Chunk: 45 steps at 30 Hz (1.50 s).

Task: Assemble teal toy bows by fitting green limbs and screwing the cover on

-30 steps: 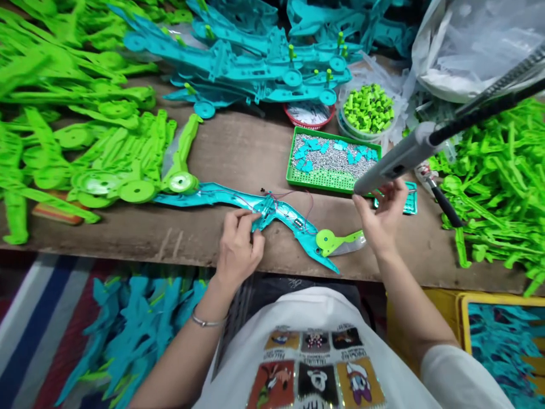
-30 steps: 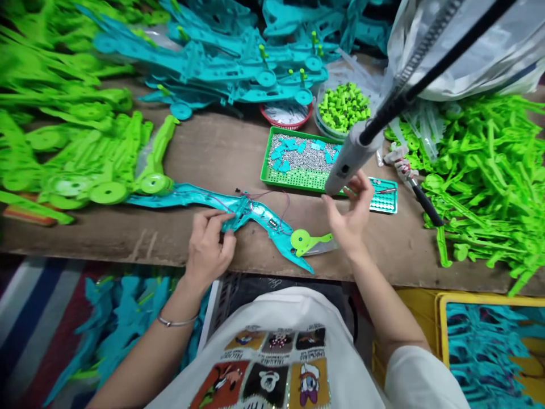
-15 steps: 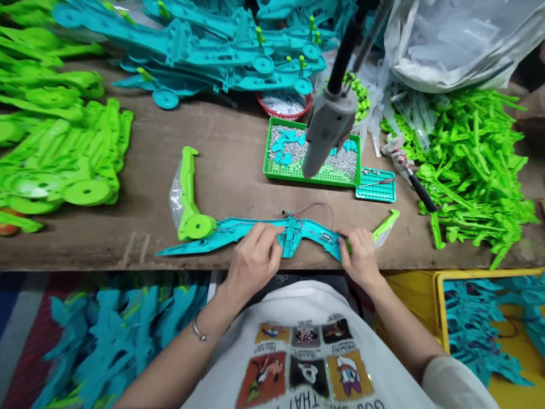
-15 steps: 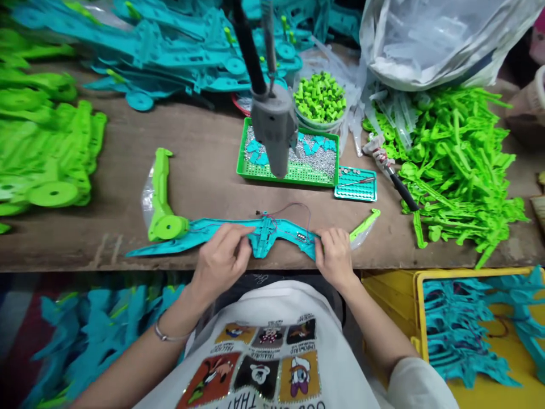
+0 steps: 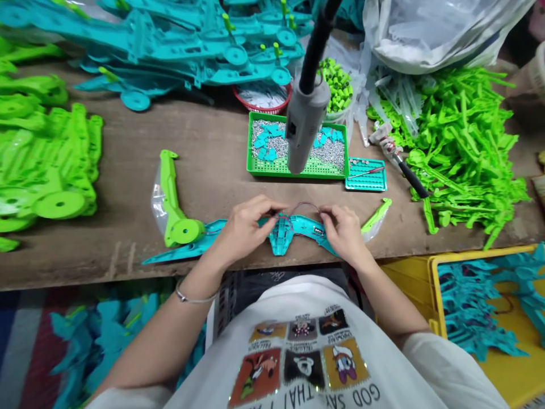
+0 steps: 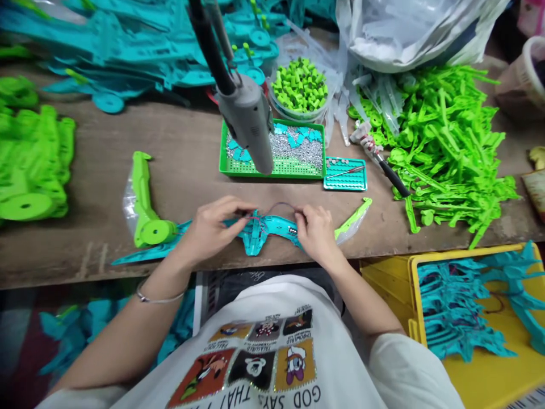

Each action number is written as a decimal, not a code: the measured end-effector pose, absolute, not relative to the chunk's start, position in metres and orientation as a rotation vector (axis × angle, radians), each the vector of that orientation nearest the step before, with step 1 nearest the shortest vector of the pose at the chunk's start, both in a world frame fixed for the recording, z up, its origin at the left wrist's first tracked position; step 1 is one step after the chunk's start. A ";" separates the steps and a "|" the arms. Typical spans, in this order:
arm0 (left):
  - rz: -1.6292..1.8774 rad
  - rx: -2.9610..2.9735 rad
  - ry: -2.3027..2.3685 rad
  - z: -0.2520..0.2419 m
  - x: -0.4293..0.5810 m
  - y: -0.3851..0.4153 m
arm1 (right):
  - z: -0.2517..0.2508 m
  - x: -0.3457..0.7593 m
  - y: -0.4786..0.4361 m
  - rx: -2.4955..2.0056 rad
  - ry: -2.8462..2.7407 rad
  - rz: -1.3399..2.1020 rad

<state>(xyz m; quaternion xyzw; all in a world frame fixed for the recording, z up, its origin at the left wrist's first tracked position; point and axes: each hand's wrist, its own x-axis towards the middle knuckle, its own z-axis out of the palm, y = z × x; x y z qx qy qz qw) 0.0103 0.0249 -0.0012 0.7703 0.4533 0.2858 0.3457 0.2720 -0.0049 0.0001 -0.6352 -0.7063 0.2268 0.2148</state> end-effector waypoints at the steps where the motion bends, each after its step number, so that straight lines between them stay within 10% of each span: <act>1: 0.772 2.040 1.134 0.002 0.010 0.019 | -0.001 0.270 -0.005 -1.749 -1.955 0.644; 45: 0.687 1.861 1.011 0.002 0.038 0.025 | 0.011 0.267 -0.013 -1.502 -1.867 0.776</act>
